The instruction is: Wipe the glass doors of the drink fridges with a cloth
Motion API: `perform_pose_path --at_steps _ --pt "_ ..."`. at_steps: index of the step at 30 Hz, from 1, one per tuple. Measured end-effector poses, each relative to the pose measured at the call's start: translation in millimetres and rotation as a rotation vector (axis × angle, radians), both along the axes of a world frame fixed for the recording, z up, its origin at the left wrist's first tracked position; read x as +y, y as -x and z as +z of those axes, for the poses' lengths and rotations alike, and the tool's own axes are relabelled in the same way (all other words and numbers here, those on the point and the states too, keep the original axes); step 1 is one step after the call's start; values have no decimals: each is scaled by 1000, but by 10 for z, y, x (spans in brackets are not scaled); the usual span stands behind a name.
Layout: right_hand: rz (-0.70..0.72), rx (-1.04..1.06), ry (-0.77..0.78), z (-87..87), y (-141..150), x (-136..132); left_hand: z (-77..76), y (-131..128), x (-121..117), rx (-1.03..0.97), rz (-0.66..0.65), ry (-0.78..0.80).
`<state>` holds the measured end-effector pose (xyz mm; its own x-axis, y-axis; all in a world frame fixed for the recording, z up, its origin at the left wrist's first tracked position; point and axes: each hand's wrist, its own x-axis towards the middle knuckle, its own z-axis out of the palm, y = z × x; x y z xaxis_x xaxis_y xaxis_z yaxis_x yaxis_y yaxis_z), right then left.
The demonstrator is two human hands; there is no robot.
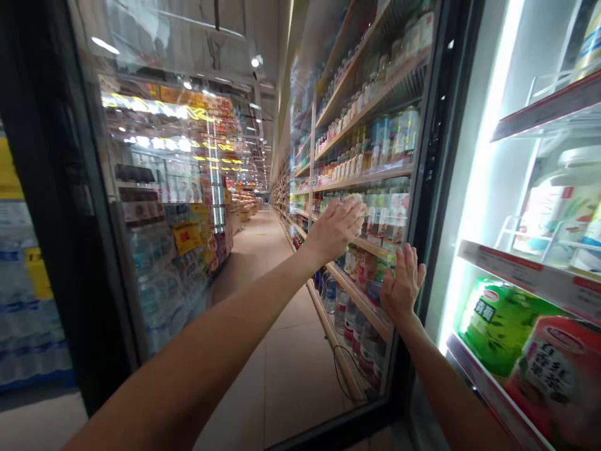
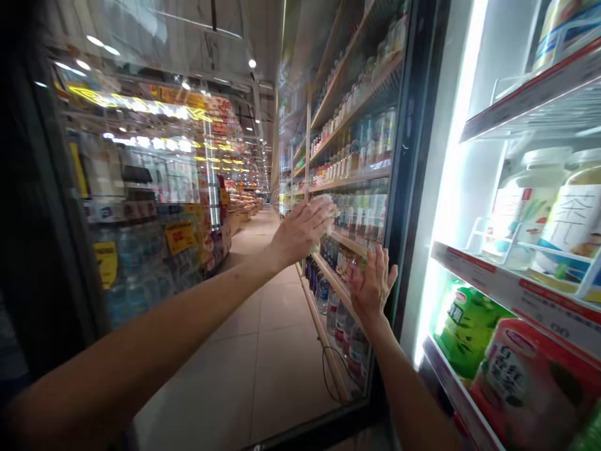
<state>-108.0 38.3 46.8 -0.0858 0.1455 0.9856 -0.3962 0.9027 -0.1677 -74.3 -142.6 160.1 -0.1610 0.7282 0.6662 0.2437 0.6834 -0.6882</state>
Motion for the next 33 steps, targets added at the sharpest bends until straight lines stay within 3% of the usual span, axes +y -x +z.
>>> perform_pose_path --at_steps 2,5,6,7,11,13,16,18,21,23,25,27,29,31,33 --pt "24 17 -13 51 -2 -111 -37 -69 -125 2 -14 45" --pt "61 49 -50 156 -11 -298 -142 -186 -347 -50 -70 321" --pt "73 59 -57 199 -18 -362 -133 -225 -426 -56 -69 349" --pt "85 65 -62 246 -28 -426 -92 -263 -505 -48 -54 314" --pt "120 84 -72 477 -87 -689 154 -413 -754 50 71 -93" --pt "133 101 -85 606 -123 -834 161 -484 -840 25 96 -51" --pt "150 123 -117 766 -169 -1058 115 -573 -1011 -49 97 185" --pt "153 132 -136 823 -183 -1193 184 -628 -1193 6 118 100" --pt "140 132 -134 834 -184 -1335 378 -717 -1472 188 153 -289" --pt "132 133 -123 819 -183 -1382 398 -765 -1558 268 160 -436" --pt "131 143 -117 805 -186 -1400 286 -792 -1546 257 156 -353" --pt "132 155 -119 797 -189 -1401 137 -802 -1507 194 149 -144" --pt "129 166 -117 794 -188 -1398 84 -814 -1533 169 144 -43" --pt "126 170 -115 792 -184 -1398 164 -844 -1649 224 144 -172" --pt "128 173 -110 791 -183 -1401 290 -885 -1790 309 142 -435"
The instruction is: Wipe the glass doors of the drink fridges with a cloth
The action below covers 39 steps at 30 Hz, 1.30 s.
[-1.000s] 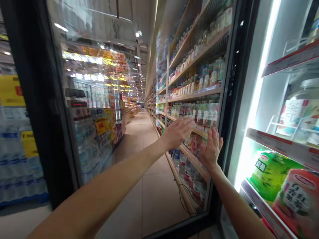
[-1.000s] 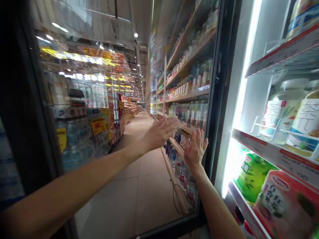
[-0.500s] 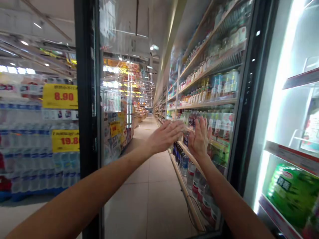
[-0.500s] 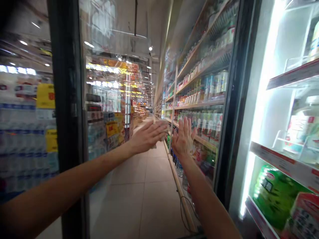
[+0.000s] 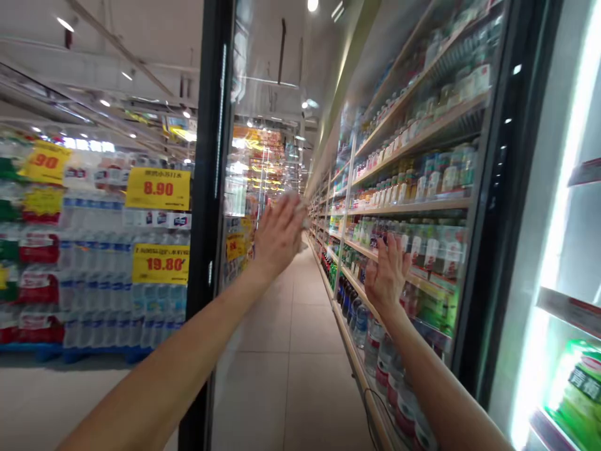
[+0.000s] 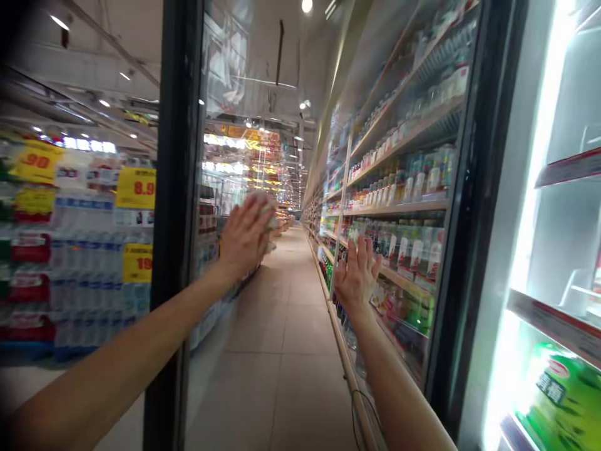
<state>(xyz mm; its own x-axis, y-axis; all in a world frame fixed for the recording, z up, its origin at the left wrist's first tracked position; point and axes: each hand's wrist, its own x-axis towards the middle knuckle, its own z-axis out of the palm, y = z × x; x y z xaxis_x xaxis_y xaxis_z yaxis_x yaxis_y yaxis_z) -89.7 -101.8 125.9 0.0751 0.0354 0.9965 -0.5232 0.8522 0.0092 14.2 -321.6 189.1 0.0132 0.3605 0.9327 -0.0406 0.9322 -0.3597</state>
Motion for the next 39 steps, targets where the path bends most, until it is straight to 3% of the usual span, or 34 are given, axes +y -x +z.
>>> perform_pose_path --at_steps 2,3,7,8,9,12,14,16,19,20,21,24,26,27,30,32,33,36,37,39 --pt "3 2 2 0 -4 -4 47 -27 -73 84 -17 -182" --pt "4 4 3 0 -7 -6 23 -32 -73 89 -17 -185" --pt "8 4 -3 -3 -6 -7 -190 -34 -28 -97 17 237" --pt "9 6 -2 -5 -1 -6 -202 -48 -63 -127 28 262" --pt "9 8 -1 -7 4 -6 -184 -70 -123 -113 33 205" --pt "11 14 3 -13 17 -11 -53 -155 -342 86 18 -199" --pt "12 14 10 -16 18 -16 -34 -183 -383 178 9 -313" --pt "13 12 14 -20 17 -18 -117 -167 -299 131 20 -198" --pt "17 12 9 -27 25 -17 -245 -110 -119 -58 43 155" --pt "18 13 10 -29 30 -16 -236 -98 -91 -97 47 208" --pt "17 17 11 -30 35 -16 -195 -91 -83 -101 46 187" --pt "17 30 16 -32 44 -19 2 -85 -106 36 17 -135" --pt "20 33 22 -31 43 -23 47 -58 -54 56 15 -192" --pt "21 36 24 -31 42 -24 25 -34 6 16 24 -110" --pt "18 50 22 -31 41 -21 -91 50 227 -178 42 365" --pt "19 63 18 -34 46 -15 -69 86 313 -217 43 506" --pt "21 66 19 -35 48 -11 -14 93 326 -196 47 451" --pt "27 72 22 -37 47 -5 175 86 305 -81 66 75" --pt "28 71 23 -36 43 -5 197 82 301 -71 68 38" --pt "30 68 23 -34 32 -7 155 77 312 -135 66 191"
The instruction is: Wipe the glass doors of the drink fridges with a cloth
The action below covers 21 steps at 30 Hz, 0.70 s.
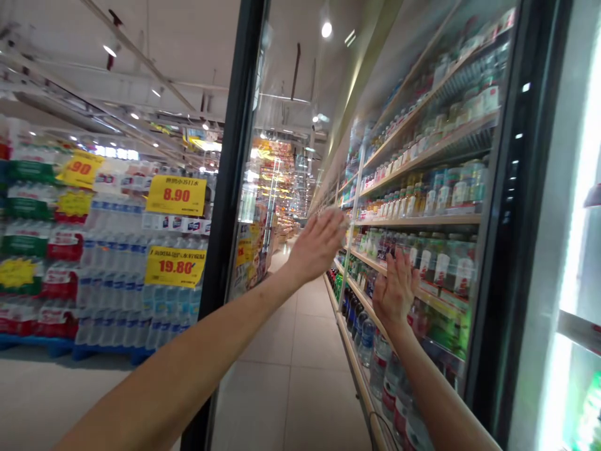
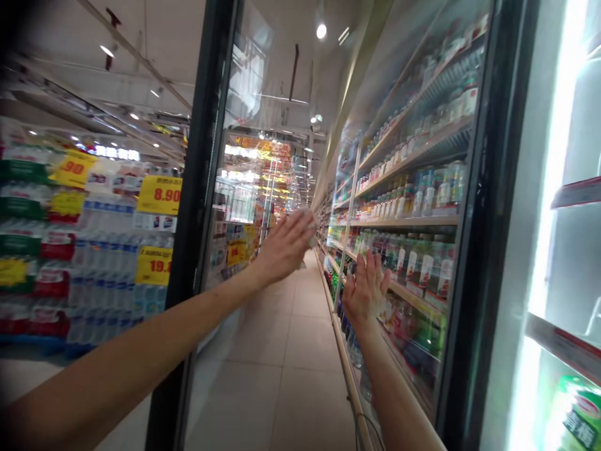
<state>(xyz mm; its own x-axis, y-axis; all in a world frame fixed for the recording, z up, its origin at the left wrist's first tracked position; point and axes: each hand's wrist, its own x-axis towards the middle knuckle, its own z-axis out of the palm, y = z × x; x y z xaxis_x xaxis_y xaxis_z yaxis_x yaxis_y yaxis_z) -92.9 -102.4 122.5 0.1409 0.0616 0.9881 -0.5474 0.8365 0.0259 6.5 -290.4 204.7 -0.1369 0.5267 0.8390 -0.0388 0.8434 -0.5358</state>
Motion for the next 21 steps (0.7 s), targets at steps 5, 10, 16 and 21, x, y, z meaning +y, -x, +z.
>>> perform_pose_path --at_steps 5,10,16,21 --pt "16 -24 5 2 -14 -3 -65 -4 1 -133 -18 305" --pt "21 -22 8 -3 -6 4 -115 -21 -18 -4 7 -55" --pt "24 2 -2 -6 0 8 -454 -35 5 -212 -37 487" --pt "21 -12 12 -6 10 3 -154 -6 -58 -14 26 -2"
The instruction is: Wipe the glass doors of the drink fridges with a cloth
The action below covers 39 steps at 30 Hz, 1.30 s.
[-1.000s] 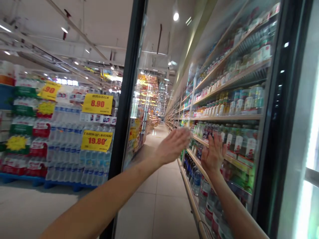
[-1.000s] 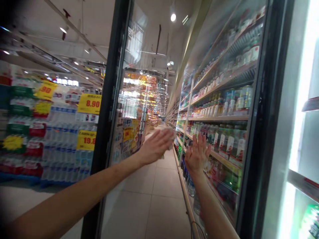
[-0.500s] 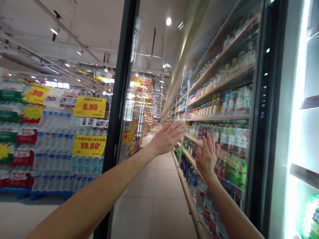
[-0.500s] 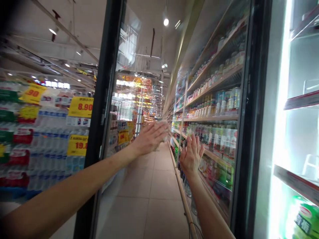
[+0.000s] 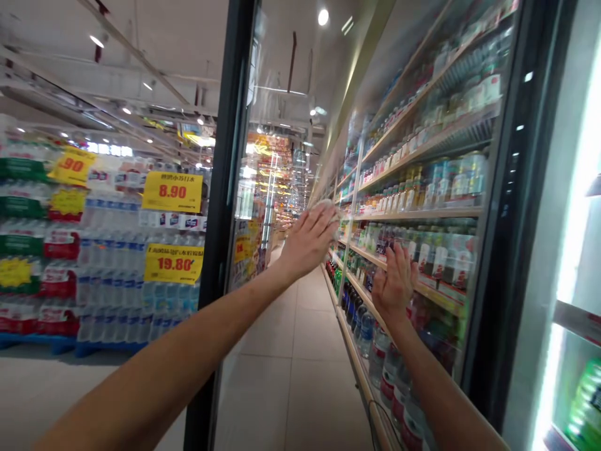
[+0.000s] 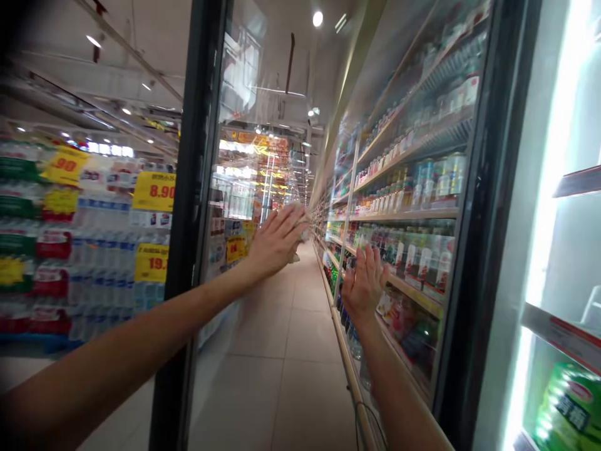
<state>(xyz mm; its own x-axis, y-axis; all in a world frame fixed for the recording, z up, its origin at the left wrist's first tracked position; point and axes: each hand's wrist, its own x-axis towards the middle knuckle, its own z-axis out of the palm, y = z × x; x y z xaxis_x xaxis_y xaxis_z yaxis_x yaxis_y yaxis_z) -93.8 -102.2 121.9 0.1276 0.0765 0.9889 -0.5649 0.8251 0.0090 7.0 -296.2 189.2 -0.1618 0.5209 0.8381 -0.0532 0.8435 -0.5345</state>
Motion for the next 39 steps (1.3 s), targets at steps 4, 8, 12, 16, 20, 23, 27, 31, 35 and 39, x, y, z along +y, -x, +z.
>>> perform_pose_path --at_steps 4,8,12,16,20,23,27,31,35,39 --pt "4 9 1 -1 2 1 -323 -6 66 -178 -68 450" --pt "8 1 -10 2 -11 9 -289 -49 -16 -222 -78 546" --pt "10 -15 0 7 -24 6 86 -98 -193 38 -29 -61" --pt "5 -6 0 7 -22 3 -104 -151 -206 -62 -51 224" --pt "7 3 -9 0 -12 8 -204 -208 -313 -154 -53 423" --pt "11 1 -6 -4 -7 9 -70 -247 -503 52 -8 -24" --pt "11 -16 -9 -1 -12 5 -257 -301 -573 76 -10 -54" --pt "12 -15 -7 4 -19 2 -480 -344 -553 -159 -25 343" --pt "11 -6 7 2 -15 0 -387 -369 -667 78 11 -100" --pt "17 -20 3 -5 -7 -3 -605 -411 -688 -11 5 70"
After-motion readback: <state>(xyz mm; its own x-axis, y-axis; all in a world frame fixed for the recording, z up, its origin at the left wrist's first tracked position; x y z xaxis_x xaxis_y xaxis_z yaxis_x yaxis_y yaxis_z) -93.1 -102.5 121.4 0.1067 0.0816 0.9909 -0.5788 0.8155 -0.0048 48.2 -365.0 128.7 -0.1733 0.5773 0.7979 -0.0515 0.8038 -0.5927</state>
